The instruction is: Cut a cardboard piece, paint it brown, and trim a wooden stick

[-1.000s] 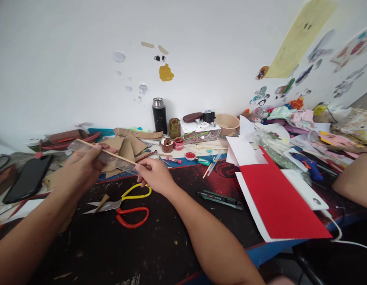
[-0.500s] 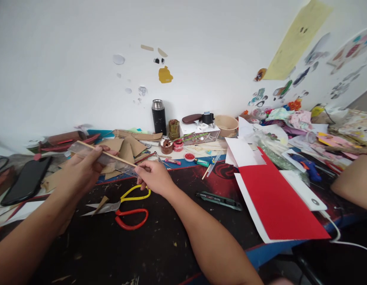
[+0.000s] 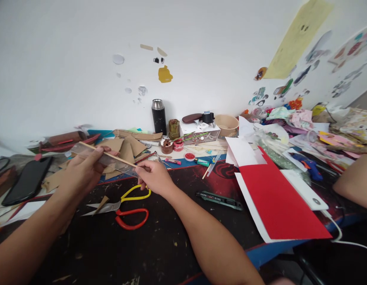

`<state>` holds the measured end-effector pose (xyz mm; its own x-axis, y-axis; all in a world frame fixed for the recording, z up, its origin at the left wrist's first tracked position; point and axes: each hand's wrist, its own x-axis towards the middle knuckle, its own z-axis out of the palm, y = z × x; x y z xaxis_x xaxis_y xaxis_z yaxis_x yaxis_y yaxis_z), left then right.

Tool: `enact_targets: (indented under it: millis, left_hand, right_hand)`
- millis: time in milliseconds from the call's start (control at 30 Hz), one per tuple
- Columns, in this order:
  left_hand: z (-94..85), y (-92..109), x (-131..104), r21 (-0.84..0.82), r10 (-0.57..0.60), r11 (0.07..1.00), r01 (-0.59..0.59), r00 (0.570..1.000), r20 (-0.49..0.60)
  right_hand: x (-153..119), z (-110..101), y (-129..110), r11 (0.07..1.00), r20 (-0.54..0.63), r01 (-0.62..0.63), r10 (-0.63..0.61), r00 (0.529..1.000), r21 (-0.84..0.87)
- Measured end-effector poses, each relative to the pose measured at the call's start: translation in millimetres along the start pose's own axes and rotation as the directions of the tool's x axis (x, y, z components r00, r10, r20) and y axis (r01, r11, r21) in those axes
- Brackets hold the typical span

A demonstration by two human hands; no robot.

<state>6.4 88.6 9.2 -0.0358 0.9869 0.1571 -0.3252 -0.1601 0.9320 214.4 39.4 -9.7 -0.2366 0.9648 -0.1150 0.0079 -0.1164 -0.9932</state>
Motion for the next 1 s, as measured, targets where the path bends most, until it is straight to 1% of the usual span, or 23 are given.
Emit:
enact_targets:
  millis: [233, 467, 733, 867, 1000]
  left_hand:
    - [2.5, 0.0, -1.5, 0.000, -0.019, 1.000, 0.019, 1.000, -0.018]
    - [3.8, 5.4, -3.9, 0.014, -0.070, 0.997, 0.070, 0.997, -0.014]
    - [3.2, 5.3, -5.3, 0.059, -0.099, 0.993, 0.100, 0.995, -0.013]
    - [5.4, 8.6, -5.9, 0.079, -0.104, 0.991, 0.106, 0.994, -0.029]
    - [5.8, 10.5, -6.1, 0.087, -0.098, 0.991, 0.099, 0.995, -0.019]
  right_hand:
    - [0.1, 1.0, 2.9, 1.000, -0.017, 0.020, -0.020, 1.000, 0.012]
    - [-2.2, -0.1, 1.4, 0.996, -0.032, 0.072, -0.073, 0.997, -0.049]
    - [-0.3, -0.9, 6.0, 0.997, -0.038, 0.069, -0.070, 0.997, -0.025]
    - [-0.7, -1.0, 4.6, 0.998, -0.035, 0.060, -0.061, 0.997, -0.031]
    - [-1.8, -0.8, 2.6, 0.998, -0.033, 0.050, -0.051, 0.998, -0.028]
